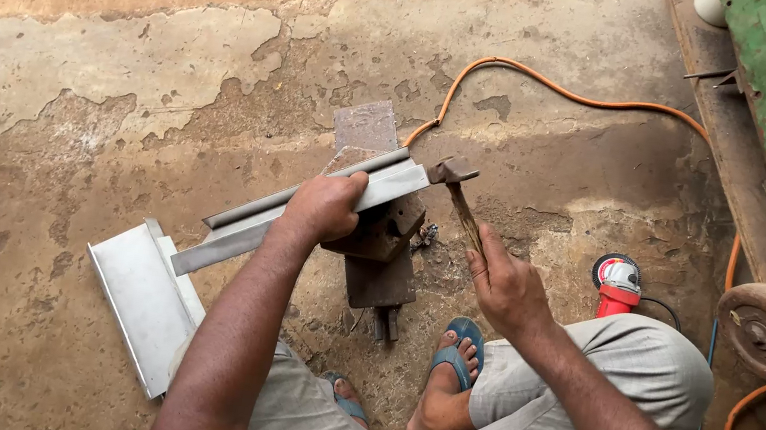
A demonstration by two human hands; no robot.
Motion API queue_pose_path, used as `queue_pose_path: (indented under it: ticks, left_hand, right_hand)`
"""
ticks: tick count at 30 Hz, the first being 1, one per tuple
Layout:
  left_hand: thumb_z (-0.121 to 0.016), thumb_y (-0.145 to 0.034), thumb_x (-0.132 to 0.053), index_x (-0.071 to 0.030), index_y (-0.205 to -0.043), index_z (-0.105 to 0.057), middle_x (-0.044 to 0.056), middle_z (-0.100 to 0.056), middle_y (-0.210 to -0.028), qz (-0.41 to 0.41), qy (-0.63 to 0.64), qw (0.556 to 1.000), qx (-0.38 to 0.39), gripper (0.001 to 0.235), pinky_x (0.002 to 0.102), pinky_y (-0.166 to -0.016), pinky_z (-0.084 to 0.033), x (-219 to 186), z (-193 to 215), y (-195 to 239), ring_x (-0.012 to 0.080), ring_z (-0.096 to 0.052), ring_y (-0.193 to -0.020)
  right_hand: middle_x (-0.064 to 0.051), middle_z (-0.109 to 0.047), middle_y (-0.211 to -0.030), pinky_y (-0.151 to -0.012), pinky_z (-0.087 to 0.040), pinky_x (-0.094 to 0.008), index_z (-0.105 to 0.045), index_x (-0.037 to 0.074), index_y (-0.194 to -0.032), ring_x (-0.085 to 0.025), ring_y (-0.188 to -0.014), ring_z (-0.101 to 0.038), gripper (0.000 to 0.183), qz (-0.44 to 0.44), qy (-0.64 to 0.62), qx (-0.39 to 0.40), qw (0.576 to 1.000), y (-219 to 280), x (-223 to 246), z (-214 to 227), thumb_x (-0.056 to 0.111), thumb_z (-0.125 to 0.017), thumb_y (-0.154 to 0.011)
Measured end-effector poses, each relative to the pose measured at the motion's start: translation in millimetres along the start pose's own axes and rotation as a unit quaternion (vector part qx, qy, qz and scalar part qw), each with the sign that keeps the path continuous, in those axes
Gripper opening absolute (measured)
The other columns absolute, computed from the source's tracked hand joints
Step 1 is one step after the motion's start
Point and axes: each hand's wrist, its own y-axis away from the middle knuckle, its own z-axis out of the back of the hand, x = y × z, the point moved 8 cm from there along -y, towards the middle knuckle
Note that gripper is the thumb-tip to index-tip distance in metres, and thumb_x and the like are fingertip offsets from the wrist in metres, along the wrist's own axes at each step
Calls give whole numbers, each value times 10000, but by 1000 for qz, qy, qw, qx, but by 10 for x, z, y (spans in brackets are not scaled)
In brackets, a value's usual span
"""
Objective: Measure and hammer metal sheets to shape them during fabrication.
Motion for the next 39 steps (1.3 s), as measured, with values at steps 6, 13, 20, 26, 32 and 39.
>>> queue_pose_path:
  ticks: [6, 13, 20, 26, 32, 39]
  left_hand:
    - [-629, -799, -21, -70, -1052, -549, 180, -733, -985, -3, 5, 1000, -10, 270, 501, -896, -566, 62, -42, -35, 362, -703, -1022]
    - [-641, -790, -30, -61, -1061, -540, 191, -728, -980, -16, 0, 1000, -25, 291, 532, -863, -548, 74, -62, -60, 402, -683, -1004]
    - [-648, -743, -11, -86, -1061, -559, 184, -726, -950, -27, 12, 993, -111, 339, 545, -792, -558, 295, -64, 88, 424, -690, -930]
    - [-706, -888, -42, -78, -1020, -619, 173, -737, -904, 10, 139, 926, -350, 162, 510, -706, -610, 743, 96, 920, 372, -744, -829]
    - [-722, -887, 41, -83, -901, -526, 143, -752, -1050, -168, 217, 795, -541, 232, 482, -909, -643, 413, 512, 1435, 349, -752, -1074]
    - [-686, -920, 61, -70, -874, -489, 123, -742, -1085, -146, 316, 733, -585, 241, 433, -956, -606, 397, 620, 1554, 302, -730, -1160]
  right_hand:
    - [-58, -630, -565, -322, -523, -335, -443, -33, -1443, -150, -396, -603, 491, -24, -52, -1, 998, -49, 19, 61, 300, -469, -1082]
    - [3, -603, -637, -484, -523, -283, -471, 8, -1439, -74, -541, -593, 438, 60, -24, -18, 998, -82, 41, 92, 291, -508, -1107]
    - [14, -570, -673, -366, -442, -235, -507, 60, -1394, -72, -456, -507, 464, -140, -309, 19, 941, -136, 67, 352, 220, -643, -979]
    - [33, -555, -687, -386, -438, -208, -501, 43, -1316, -43, -488, -508, 425, -139, -465, 11, 874, -227, 221, 169, 119, -699, -949]
    - [1, -568, -669, -394, -463, -209, -509, 54, -1251, -69, -481, -535, 366, -135, -550, 34, 823, -565, 352, 211, 134, -694, -946]
    - [-42, -615, -711, -395, -473, -257, -601, 21, -1218, -110, -488, -527, 279, -332, -428, 104, 834, -314, 235, -435, 136, -641, -968]
